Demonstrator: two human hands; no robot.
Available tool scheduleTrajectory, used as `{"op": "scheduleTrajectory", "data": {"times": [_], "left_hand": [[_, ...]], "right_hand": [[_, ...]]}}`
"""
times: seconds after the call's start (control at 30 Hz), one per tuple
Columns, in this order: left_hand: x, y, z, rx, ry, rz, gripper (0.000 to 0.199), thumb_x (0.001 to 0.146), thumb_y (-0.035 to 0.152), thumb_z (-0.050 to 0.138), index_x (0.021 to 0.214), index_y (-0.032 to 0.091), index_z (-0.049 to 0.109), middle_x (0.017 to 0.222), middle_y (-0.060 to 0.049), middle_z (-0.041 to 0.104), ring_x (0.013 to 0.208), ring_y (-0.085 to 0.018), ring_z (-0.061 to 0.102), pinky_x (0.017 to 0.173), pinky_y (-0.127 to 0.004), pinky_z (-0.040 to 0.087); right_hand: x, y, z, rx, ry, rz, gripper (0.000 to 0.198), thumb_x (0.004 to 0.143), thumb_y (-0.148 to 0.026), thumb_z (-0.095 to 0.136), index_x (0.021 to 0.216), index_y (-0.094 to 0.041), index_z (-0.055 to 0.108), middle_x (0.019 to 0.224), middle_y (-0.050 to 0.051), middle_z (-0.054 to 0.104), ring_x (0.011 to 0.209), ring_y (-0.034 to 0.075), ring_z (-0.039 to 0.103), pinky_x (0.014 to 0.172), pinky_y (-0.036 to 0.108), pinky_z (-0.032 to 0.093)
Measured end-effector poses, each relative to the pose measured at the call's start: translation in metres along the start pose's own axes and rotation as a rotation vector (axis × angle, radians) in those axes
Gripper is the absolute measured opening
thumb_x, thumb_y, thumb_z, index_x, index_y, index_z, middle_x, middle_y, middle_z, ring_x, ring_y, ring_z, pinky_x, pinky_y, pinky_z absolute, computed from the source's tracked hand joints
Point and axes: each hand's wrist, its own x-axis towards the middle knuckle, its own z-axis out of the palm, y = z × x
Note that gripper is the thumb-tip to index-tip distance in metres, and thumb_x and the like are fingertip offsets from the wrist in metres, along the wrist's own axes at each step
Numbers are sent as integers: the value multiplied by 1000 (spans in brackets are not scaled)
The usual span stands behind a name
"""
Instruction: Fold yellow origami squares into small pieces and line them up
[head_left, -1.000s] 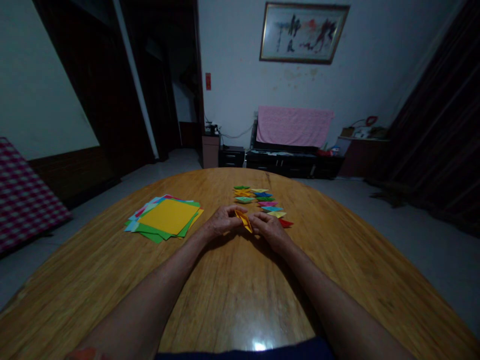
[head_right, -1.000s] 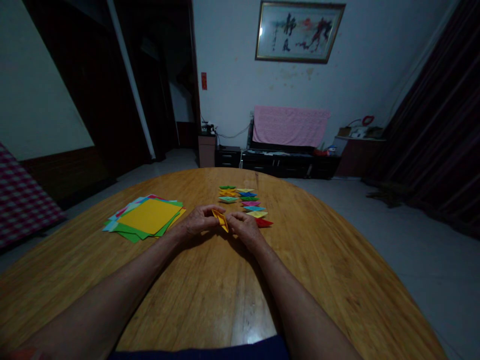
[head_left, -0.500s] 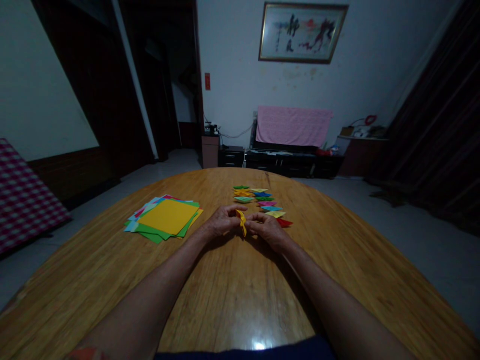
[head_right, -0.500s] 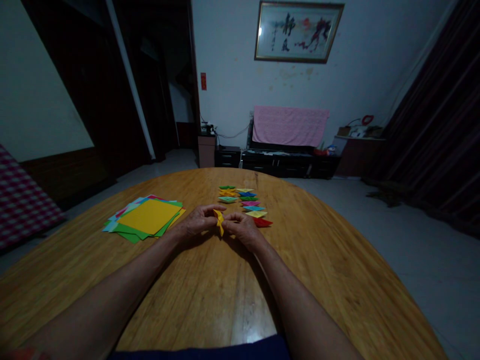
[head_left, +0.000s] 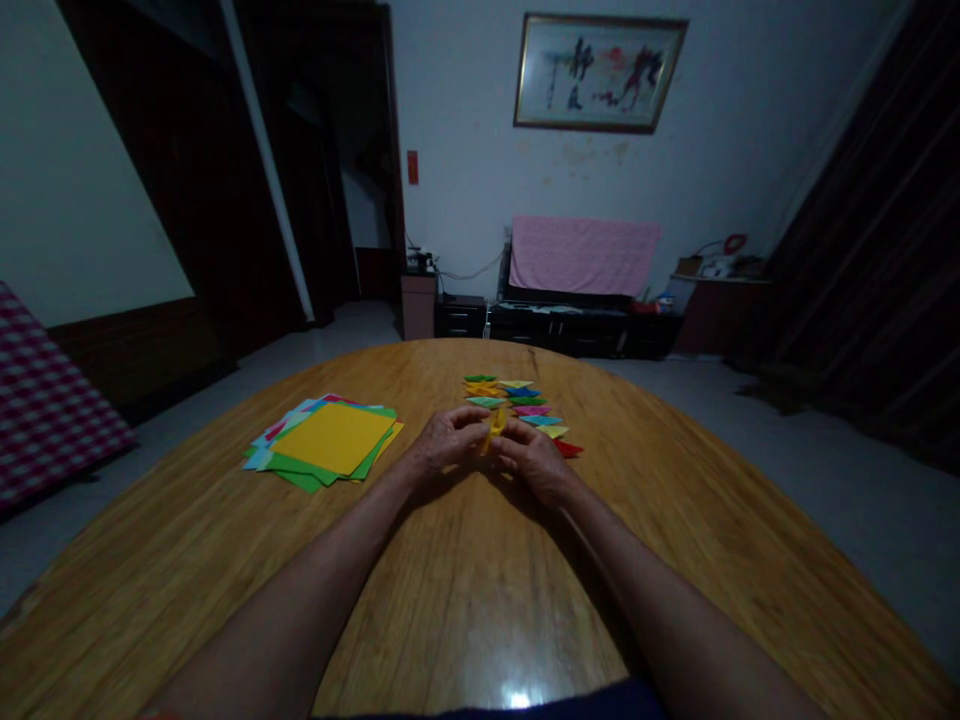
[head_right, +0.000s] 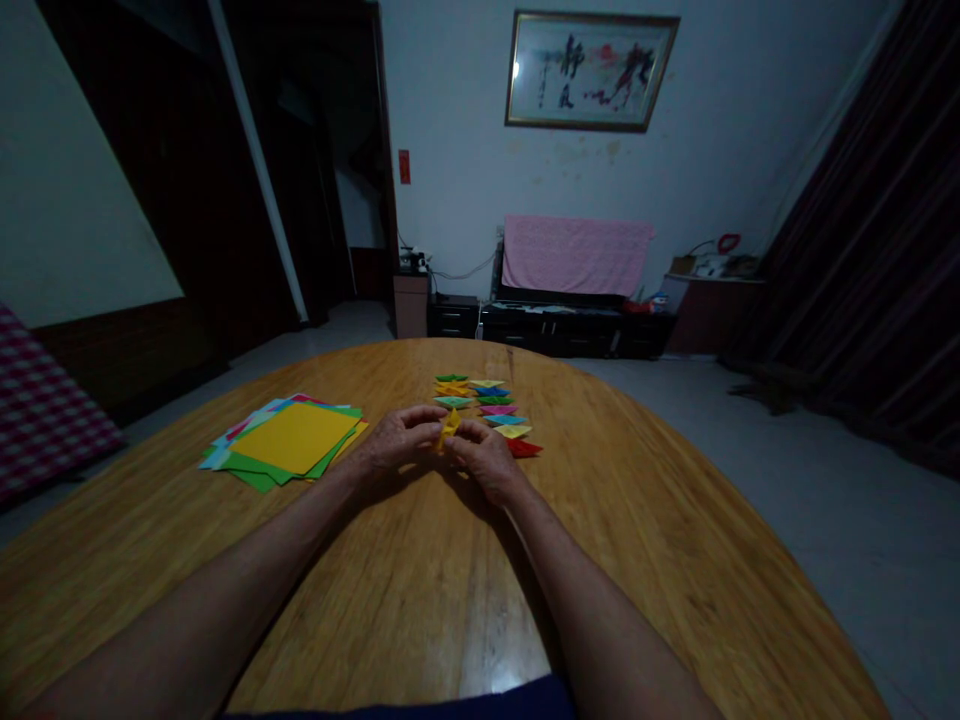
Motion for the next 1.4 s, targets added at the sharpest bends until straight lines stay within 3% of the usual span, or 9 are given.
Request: {"op": "scheduleTrajectory", "data": {"times": [0.17, 0.3, 0.4, 0.53, 0.7, 0.97, 1.07, 1.17, 1.4], "left_hand": [[5, -3, -6, 109, -39, 35, 34, 61, 29, 78, 90, 14, 68, 78, -3, 64, 63, -11, 58, 61, -24, 46], [6, -4, -9, 138, -61, 53, 26, 67, 32, 72, 85, 14, 69, 71, -2, 62, 61, -11, 56, 59, -23, 44], [8, -6, -15, 292, -52, 124, 22, 69, 32, 69, 80, 14, 70, 70, -2, 63, 61, -11, 55, 58, -23, 42], [11, -12, -24, 557, -59, 232, 20, 73, 32, 63, 79, 14, 71, 71, -2, 64, 66, -13, 55, 60, -22, 41], [12, -21, -29, 790, -94, 276, 23, 78, 33, 59, 80, 14, 72, 70, 0, 64, 67, -13, 54, 59, -21, 40], [14, -21, -33, 1029, -145, 371, 23, 78, 33, 59, 86, 16, 74, 76, -2, 67, 71, -16, 58, 63, -24, 40], [14, -20, -33, 1043, -162, 370, 23, 78, 28, 57, 88, 16, 74, 77, -3, 68, 71, -16, 58, 63, -24, 40], [14, -19, -32, 1059, -175, 381, 21, 77, 26, 57, 88, 17, 74, 79, -2, 69, 71, -16, 58, 64, -24, 40], [14, -21, -33, 1042, -170, 410, 18, 78, 25, 58, 84, 17, 74, 77, -2, 69, 70, -16, 58, 64, -24, 41]], "right_hand": [[1, 3, 0, -24, 41, -43, 35, 62, -35, 80, 89, -20, 64, 78, 1, 66, 70, 16, 61, 68, 31, 48], [1, 4, 0, -61, 34, -61, 35, 63, -38, 78, 87, -19, 62, 83, 2, 66, 72, 16, 61, 69, 31, 48], [2, 5, -2, -162, 70, -97, 36, 64, -34, 75, 93, -21, 58, 86, 2, 64, 73, 16, 62, 69, 31, 49], [3, 7, -8, -486, 182, -312, 33, 70, -28, 66, 100, -23, 53, 98, 4, 62, 81, 17, 61, 71, 31, 49], [3, 10, -15, -985, 85, -568, 8, 74, -19, 60, 82, -20, 60, 85, 5, 62, 81, 18, 57, 74, 32, 45], [3, 12, -16, -1220, 34, -490, 8, 73, -17, 63, 81, -17, 64, 77, 3, 62, 71, 16, 55, 67, 28, 41], [3, 12, -14, -1247, 15, -503, 2, 76, -18, 62, 77, -17, 62, 76, 4, 61, 71, 16, 54, 66, 27, 40], [3, 13, -12, -1283, -14, -491, 9, 80, -20, 60, 71, -18, 59, 75, 4, 60, 71, 16, 53, 66, 27, 39], [3, 14, -12, -1347, -54, -477, 12, 87, -20, 51, 78, -16, 57, 84, 9, 59, 78, 18, 53, 70, 29, 41]]}}
